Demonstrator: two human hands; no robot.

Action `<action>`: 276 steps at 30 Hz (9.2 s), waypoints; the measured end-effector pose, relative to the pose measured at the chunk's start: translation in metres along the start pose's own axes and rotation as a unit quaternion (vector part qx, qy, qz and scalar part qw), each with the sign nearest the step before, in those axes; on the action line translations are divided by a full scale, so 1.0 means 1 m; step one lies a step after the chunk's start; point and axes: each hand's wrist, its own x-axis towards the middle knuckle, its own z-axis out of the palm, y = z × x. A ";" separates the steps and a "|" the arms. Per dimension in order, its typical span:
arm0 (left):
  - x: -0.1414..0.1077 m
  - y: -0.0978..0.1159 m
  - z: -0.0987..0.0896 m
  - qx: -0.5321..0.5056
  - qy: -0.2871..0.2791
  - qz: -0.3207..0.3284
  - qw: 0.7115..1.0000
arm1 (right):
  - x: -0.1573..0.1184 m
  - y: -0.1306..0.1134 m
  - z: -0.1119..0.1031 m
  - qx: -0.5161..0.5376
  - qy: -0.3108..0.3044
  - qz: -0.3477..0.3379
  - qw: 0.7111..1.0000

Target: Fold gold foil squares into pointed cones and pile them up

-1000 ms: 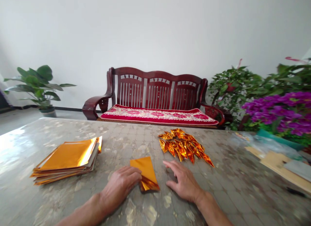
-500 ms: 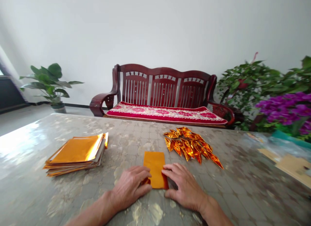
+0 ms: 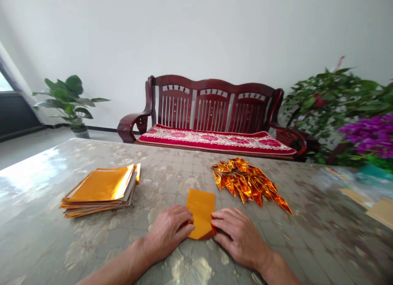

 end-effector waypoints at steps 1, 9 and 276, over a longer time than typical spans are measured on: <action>0.000 0.000 0.000 -0.005 0.002 -0.002 1.000 | 0.000 0.000 -0.001 0.011 0.000 -0.003 1.000; 0.000 -0.010 0.003 -0.065 0.042 -0.085 0.993 | 0.002 -0.001 -0.001 0.064 0.002 -0.018 0.998; 0.012 0.017 0.000 0.209 -0.012 -0.178 0.962 | -0.003 -0.001 0.010 -0.026 0.057 -0.003 0.998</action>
